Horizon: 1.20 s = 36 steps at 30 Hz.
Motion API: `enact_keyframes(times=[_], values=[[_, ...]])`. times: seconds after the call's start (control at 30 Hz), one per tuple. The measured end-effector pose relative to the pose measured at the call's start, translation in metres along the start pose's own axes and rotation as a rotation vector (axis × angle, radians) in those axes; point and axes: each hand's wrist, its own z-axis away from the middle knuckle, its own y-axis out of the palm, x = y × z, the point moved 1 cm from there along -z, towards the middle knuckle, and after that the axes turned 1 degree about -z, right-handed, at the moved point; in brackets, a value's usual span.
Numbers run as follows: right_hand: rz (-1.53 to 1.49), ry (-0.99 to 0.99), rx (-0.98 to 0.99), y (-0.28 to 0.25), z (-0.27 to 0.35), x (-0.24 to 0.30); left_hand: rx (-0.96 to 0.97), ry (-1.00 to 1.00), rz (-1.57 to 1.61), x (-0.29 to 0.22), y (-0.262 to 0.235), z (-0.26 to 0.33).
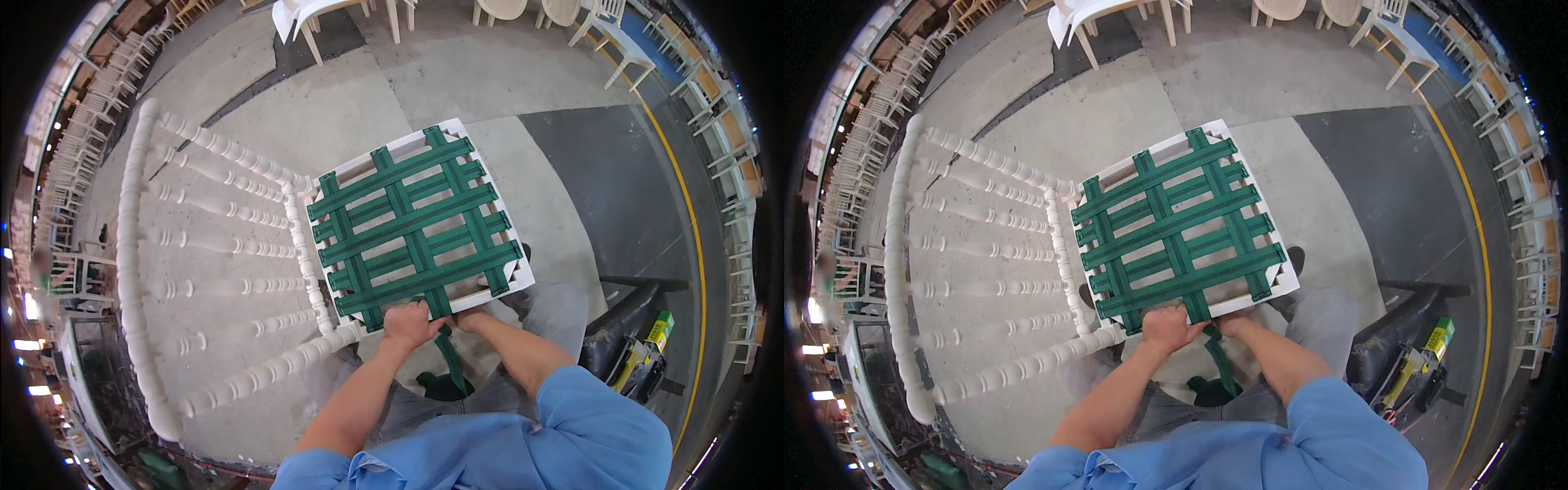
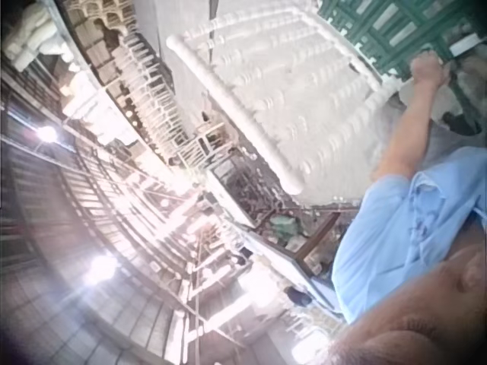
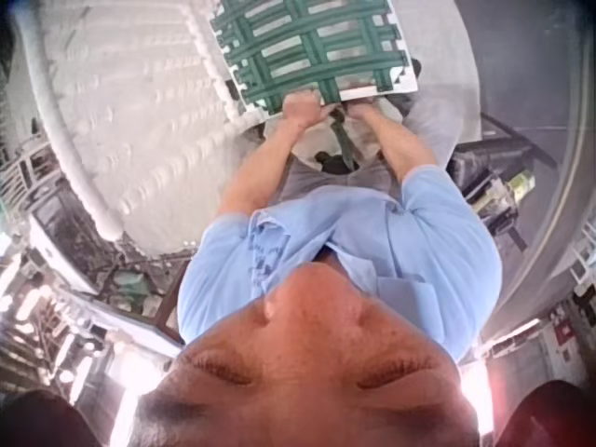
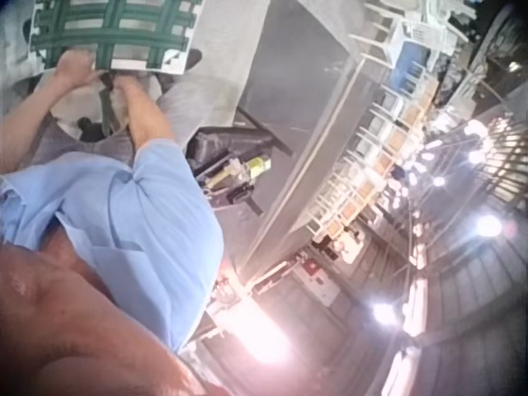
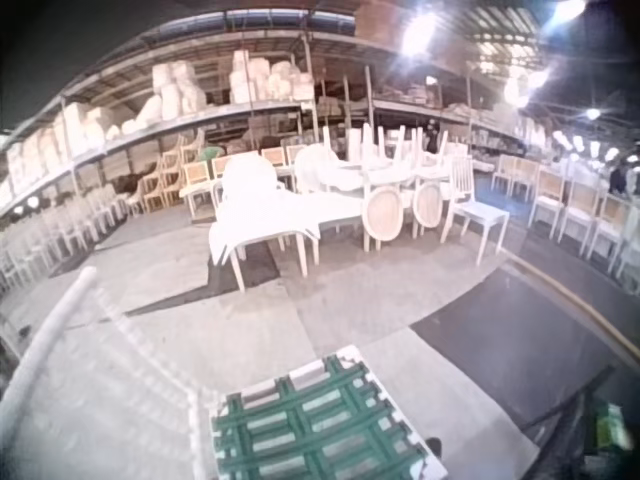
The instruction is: The person weaves green straps into the seat of a white wooden chair, using a staple gun to secure the straps in place. The person repeatedly threads the straps through the existing weave and staples them to the chair frame.
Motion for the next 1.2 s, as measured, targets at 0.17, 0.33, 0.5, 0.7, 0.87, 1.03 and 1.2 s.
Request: enact_keyframes(times=[0.17, 0.33, 0.5, 0.7, 0.87, 1.03, 1.2], values=[[-1.064, 0.614, 0.049, 0.008, 0.048, 0.005, -0.111, 0.053, -0.006, -0.001, 0.010, 0.004], [-1.972, 0.442, 0.384, 0.038, 0.059, 0.051, -0.097, 0.014, -0.023, -0.003, 0.011, 0.013], [-2.289, 0.368, 0.151, 0.036, 0.034, 0.084, -0.087, -0.002, -0.027, 0.006, 0.011, 0.014], [-2.647, 0.571, -0.103, 0.028, -0.005, 0.055, -0.073, 0.020, -0.032, -0.007, 0.013, 0.007], [-2.660, 0.602, -0.202, 0.026, -0.031, 0.036, -0.056, 0.019, 0.009, -0.009, 0.013, 0.003], [-2.625, 0.684, -0.242, 0.032, -0.060, 0.025, -0.534, 0.047, 0.224, -0.028, -0.006, 0.028], [-2.621, 0.718, -0.267, 0.038, -0.080, 0.011, 0.287, -0.895, 1.371, -0.052, 0.038, 0.073]])
